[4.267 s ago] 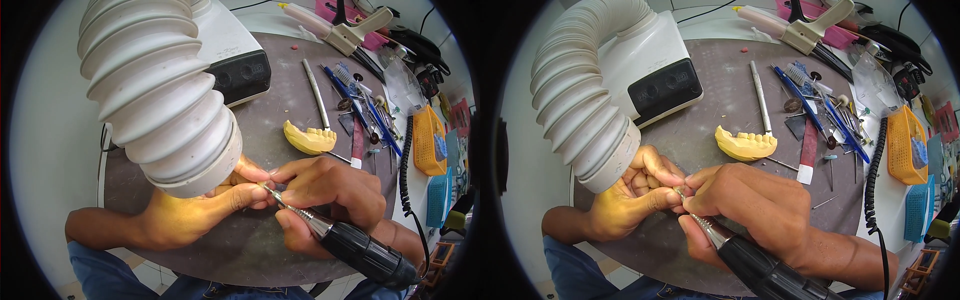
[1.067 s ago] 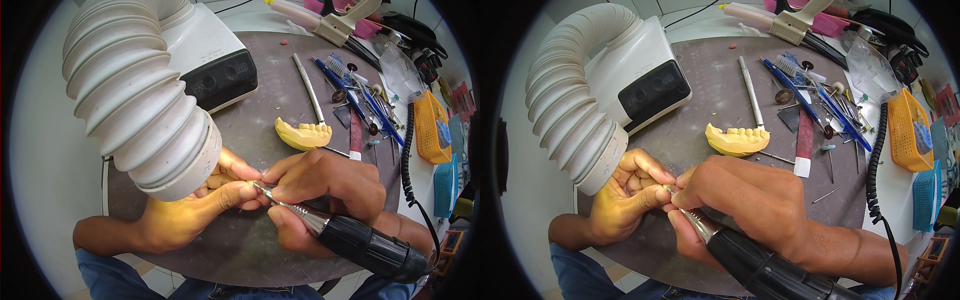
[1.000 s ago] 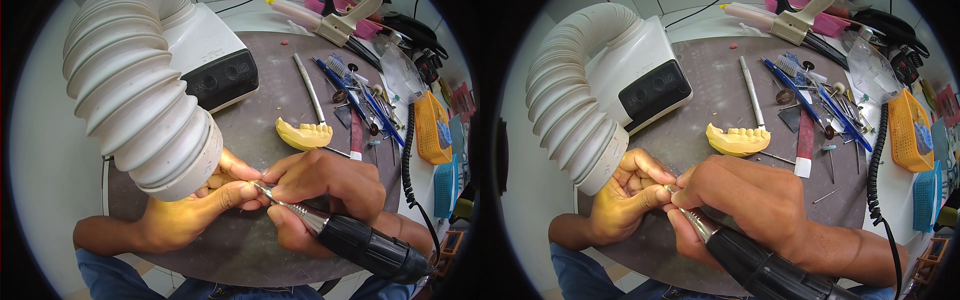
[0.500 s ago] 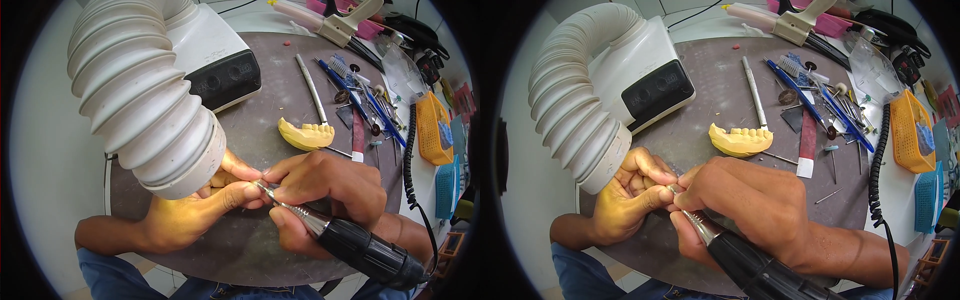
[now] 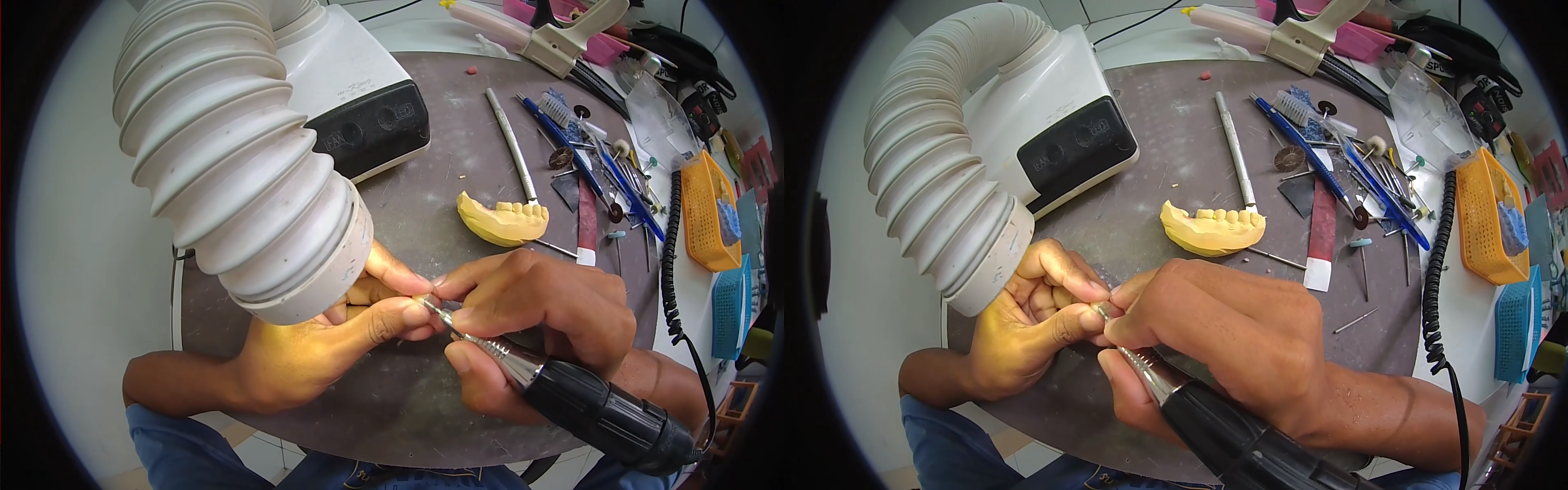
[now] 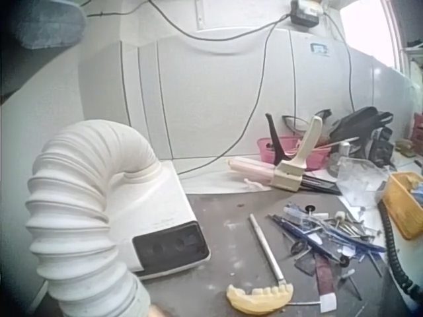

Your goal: Polishing and shaping a dental prosthetic model using a dental handpiece and various burrs.

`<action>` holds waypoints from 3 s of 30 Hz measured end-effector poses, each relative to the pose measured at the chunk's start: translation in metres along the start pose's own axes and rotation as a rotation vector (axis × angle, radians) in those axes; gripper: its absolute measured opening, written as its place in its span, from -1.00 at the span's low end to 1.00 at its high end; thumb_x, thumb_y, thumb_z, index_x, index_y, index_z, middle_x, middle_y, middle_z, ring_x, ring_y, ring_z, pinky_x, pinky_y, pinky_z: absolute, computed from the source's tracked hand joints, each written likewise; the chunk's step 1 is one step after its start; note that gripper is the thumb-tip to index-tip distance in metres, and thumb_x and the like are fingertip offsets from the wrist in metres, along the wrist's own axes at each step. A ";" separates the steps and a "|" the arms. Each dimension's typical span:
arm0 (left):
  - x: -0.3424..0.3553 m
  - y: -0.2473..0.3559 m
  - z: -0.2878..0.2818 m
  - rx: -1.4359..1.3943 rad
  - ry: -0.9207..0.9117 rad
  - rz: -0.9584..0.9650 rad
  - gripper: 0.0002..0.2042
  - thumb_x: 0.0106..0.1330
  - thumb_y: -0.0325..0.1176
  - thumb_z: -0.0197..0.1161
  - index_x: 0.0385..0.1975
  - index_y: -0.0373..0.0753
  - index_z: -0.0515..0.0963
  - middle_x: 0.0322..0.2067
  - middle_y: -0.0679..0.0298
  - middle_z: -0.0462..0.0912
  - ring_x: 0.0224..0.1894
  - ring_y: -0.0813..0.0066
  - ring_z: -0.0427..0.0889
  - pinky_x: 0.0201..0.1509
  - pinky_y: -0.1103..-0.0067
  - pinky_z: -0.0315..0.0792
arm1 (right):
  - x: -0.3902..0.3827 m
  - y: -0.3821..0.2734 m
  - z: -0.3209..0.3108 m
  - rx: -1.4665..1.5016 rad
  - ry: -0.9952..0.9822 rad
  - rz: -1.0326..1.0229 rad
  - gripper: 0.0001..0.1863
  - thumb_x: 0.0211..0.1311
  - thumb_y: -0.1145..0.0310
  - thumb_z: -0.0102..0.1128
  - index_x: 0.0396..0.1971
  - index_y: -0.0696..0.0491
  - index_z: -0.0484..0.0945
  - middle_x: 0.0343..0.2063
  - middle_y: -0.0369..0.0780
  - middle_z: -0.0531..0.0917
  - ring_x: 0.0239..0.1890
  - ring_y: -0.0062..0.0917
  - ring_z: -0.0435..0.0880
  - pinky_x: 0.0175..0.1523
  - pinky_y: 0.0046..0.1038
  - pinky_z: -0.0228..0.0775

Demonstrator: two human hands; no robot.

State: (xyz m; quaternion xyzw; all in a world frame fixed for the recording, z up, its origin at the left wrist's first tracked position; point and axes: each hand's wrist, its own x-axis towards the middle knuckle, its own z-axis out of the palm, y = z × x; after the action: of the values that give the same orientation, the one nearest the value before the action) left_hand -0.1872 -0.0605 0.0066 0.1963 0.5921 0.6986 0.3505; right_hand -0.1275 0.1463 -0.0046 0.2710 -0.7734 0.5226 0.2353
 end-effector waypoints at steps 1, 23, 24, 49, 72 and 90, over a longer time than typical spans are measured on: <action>0.000 0.001 0.000 -0.001 -0.002 0.002 -0.83 0.37 -0.64 0.20 -0.12 -0.33 0.41 -0.10 0.11 0.51 -0.15 0.52 0.65 -0.03 0.64 0.58 | 0.000 -0.001 -0.001 -0.002 0.000 0.007 -0.78 -0.02 0.56 0.42 -0.39 0.21 0.54 -0.51 -0.14 0.65 -0.38 -0.27 0.78 -0.19 -0.30 0.69; 0.001 -0.005 -0.003 0.010 -0.032 0.027 -0.82 0.37 -0.66 0.18 -0.11 -0.35 0.39 -0.10 0.10 0.50 -0.10 0.48 0.66 0.00 0.59 0.61 | -0.002 -0.003 -0.001 -0.003 -0.021 0.073 -0.78 0.00 0.55 0.42 -0.37 0.22 0.54 -0.52 -0.11 0.67 -0.34 -0.24 0.79 -0.19 -0.32 0.68; 0.001 -0.004 -0.003 0.029 -0.038 0.042 -0.82 0.37 -0.66 0.18 -0.11 -0.35 0.39 -0.11 0.10 0.50 -0.11 0.48 0.66 0.00 0.59 0.61 | -0.002 -0.003 -0.002 -0.002 -0.017 0.072 -0.79 0.01 0.55 0.42 -0.37 0.22 0.54 -0.52 -0.11 0.67 -0.36 -0.25 0.79 -0.19 -0.31 0.68; 0.004 0.009 0.000 -0.043 0.055 -0.157 -0.87 0.42 -0.58 0.15 -0.10 -0.36 0.42 -0.19 0.11 0.64 -0.20 0.49 0.72 -0.08 0.64 0.64 | -0.002 -0.004 -0.004 0.008 0.001 0.007 -0.78 -0.01 0.59 0.37 -0.38 0.21 0.50 -0.52 -0.13 0.61 -0.35 -0.21 0.79 -0.21 -0.29 0.68; 0.003 0.006 -0.008 0.048 -0.061 -0.105 -0.83 0.41 -0.56 0.19 -0.07 -0.35 0.41 -0.12 0.12 0.63 -0.13 0.52 0.70 -0.02 0.62 0.63 | -0.001 -0.002 0.002 -0.032 0.017 0.076 -0.79 -0.06 0.60 0.41 -0.40 0.19 0.56 -0.50 -0.13 0.67 -0.42 -0.34 0.77 -0.26 -0.42 0.62; 0.002 0.008 -0.004 -0.065 -0.032 -0.152 -0.83 0.41 -0.58 0.19 -0.07 -0.35 0.43 -0.18 0.18 0.62 -0.18 0.55 0.69 -0.04 0.64 0.60 | 0.001 -0.002 -0.005 0.009 -0.054 0.090 -0.80 -0.02 0.59 0.42 -0.38 0.21 0.57 -0.51 -0.11 0.70 -0.33 -0.27 0.81 -0.20 -0.37 0.67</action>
State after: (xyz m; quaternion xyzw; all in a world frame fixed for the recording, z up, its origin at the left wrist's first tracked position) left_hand -0.1934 -0.0626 0.0133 0.1504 0.5765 0.6858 0.4179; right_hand -0.1267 0.1504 -0.0011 0.2509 -0.7885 0.5287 0.1891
